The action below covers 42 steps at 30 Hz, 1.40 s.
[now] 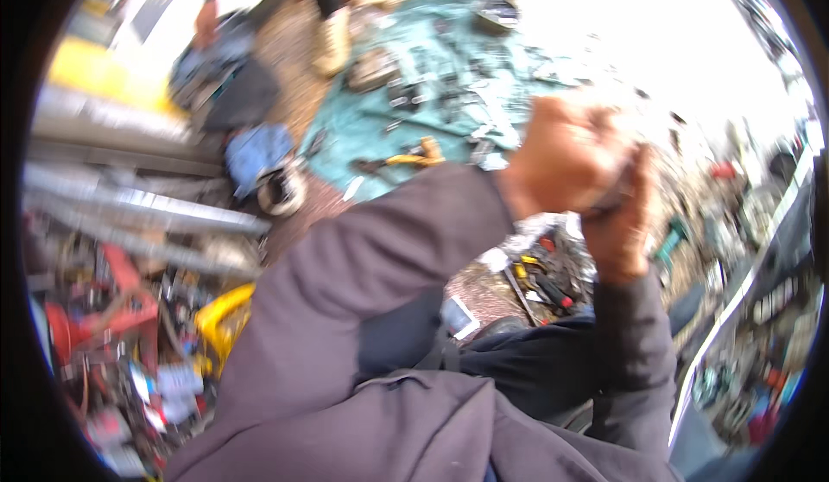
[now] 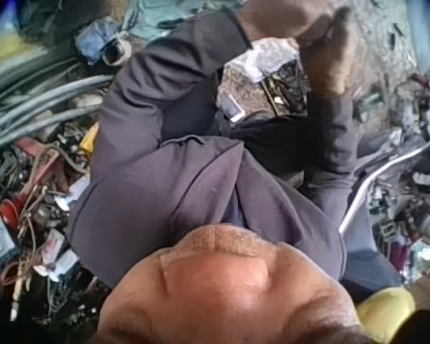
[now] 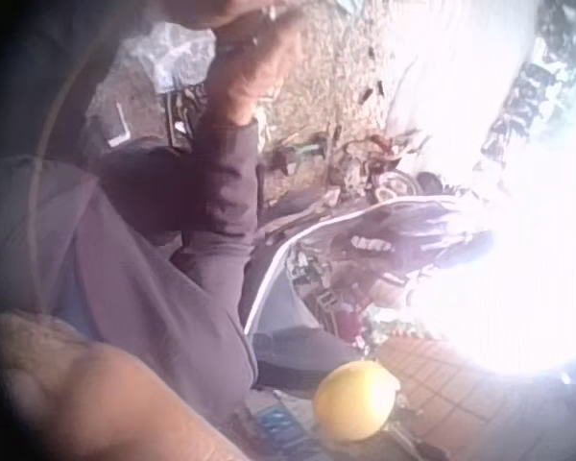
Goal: The person assembles small engine components on a tarp, inserting pins and bushings into a cylinder head, then applies oil from a yellow container to the pins. The person uses pliers to adjust parts and continues assembling the engine block.
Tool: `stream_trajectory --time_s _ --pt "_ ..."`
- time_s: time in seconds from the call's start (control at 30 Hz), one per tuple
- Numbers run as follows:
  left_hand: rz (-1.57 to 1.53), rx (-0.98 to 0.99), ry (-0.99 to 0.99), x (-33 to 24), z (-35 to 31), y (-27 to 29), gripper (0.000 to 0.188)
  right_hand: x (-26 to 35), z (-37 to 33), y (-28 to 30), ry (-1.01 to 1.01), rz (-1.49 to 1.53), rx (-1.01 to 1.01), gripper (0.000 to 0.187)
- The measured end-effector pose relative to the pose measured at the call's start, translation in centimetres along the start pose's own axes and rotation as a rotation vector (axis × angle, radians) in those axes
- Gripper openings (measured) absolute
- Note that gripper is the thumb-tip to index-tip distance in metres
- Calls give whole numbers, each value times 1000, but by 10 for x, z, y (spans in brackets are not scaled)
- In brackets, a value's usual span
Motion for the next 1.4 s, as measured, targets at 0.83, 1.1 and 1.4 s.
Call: stream_trajectory --time_s 0.83,1.1,1.4 --pt "-183 -162 348 22 -2 1 30 19 8 -6 119 36 242 43" --pt "-93 -131 289 13 3 2 32 18 6 -12 73 131 300 43" --pt "-106 -132 306 24 -4 13 23 23 7 -8 257 -151 244 34"
Point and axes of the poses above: each hand's wrist, its own z-axis towards the middle knuckle, its own y-axis out of the back of the hand, x = y × z, the point moved 6 cm from there along z, towards the middle knuckle, and after that the axes turned 10 degrees about -z, right-handed, at the moved point
